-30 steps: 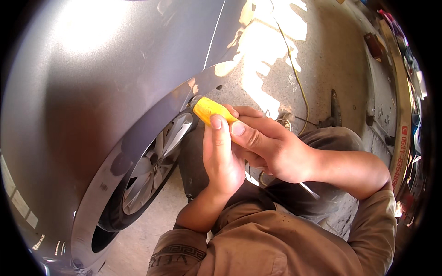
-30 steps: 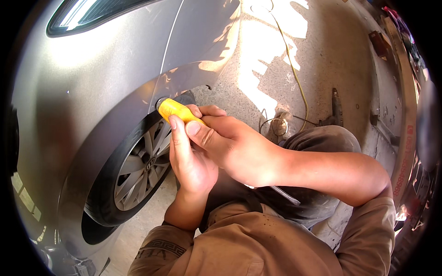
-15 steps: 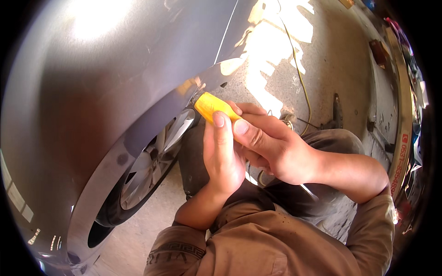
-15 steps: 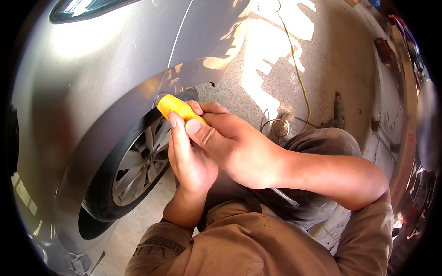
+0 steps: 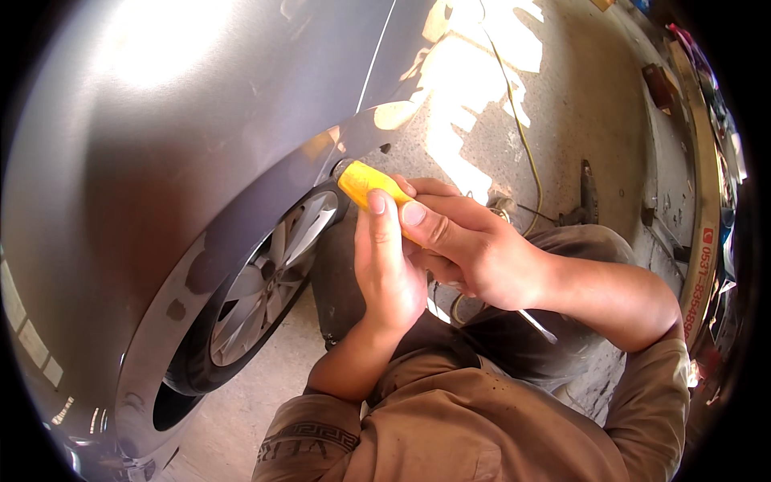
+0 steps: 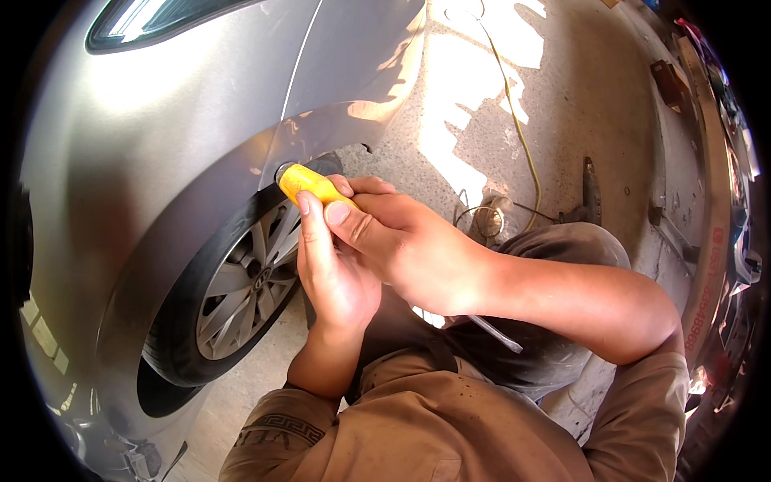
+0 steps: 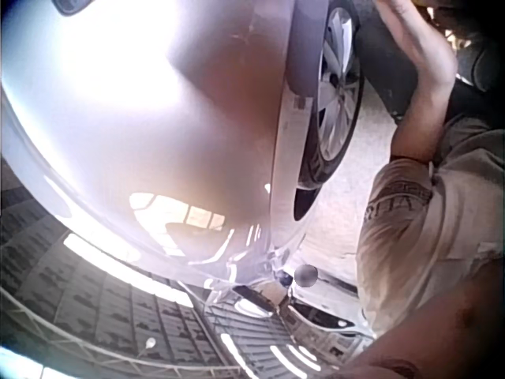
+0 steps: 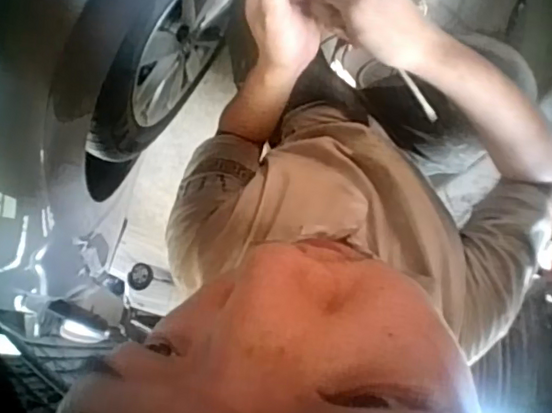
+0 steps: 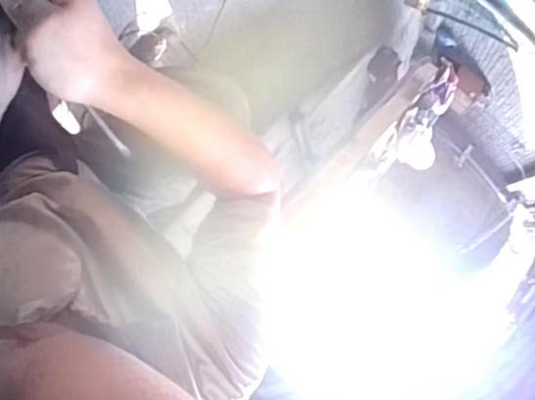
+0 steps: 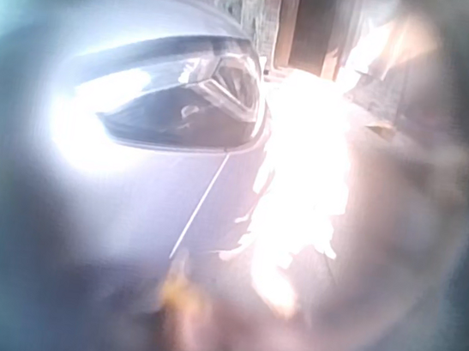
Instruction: The person uses a heat gun to warm the car's wheel arch area, then uses a yellow plastic tool to push and smooth the dent from the inside. The person works on the same spot repeatedly, checking progress by hand.
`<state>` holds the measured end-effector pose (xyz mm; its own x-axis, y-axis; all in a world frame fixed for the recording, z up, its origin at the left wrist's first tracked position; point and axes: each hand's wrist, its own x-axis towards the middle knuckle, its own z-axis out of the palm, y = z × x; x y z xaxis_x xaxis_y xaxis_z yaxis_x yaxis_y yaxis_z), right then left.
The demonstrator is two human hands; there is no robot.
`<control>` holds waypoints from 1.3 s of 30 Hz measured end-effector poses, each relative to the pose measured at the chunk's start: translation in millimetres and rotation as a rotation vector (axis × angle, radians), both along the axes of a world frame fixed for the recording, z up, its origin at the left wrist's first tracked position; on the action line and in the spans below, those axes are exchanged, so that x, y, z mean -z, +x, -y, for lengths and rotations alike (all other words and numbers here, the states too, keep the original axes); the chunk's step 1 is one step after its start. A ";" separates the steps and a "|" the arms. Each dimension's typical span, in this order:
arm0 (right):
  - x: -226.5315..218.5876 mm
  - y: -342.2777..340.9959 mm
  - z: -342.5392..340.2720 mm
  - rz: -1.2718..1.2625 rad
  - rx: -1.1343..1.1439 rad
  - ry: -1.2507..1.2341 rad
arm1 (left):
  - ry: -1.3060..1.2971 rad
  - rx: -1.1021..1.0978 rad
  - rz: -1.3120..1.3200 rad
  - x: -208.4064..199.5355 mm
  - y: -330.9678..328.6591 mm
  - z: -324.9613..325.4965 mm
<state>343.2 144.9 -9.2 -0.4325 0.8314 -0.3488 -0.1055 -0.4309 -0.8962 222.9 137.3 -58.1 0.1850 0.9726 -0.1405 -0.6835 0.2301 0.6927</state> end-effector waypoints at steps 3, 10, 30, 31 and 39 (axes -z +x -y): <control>2.9 -0.8 0.0 -0.015 -0.004 0.013 | 0.043 0.022 0.039 3.2 -3.2 -0.2; 4.0 -3.9 -1.7 0.000 -0.011 0.056 | 0.064 0.027 0.075 14.8 -8.1 -3.6; -7.6 2.0 -4.3 0.030 0.047 0.081 | 0.087 0.040 0.058 2.8 2.6 -11.3; -5.5 1.2 -4.1 0.028 0.054 0.099 | 0.081 0.044 0.063 2.5 2.3 -11.5; -4.6 2.6 -5.7 0.002 0.032 -0.001 | 0.069 -0.018 -0.033 7.6 3.3 -14.1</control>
<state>345.8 150.7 -4.6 -0.4053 0.8445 -0.3501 -0.1177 -0.4280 -0.8961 226.2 151.3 -65.7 0.1637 0.9834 -0.0787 -0.6636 0.1688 0.7288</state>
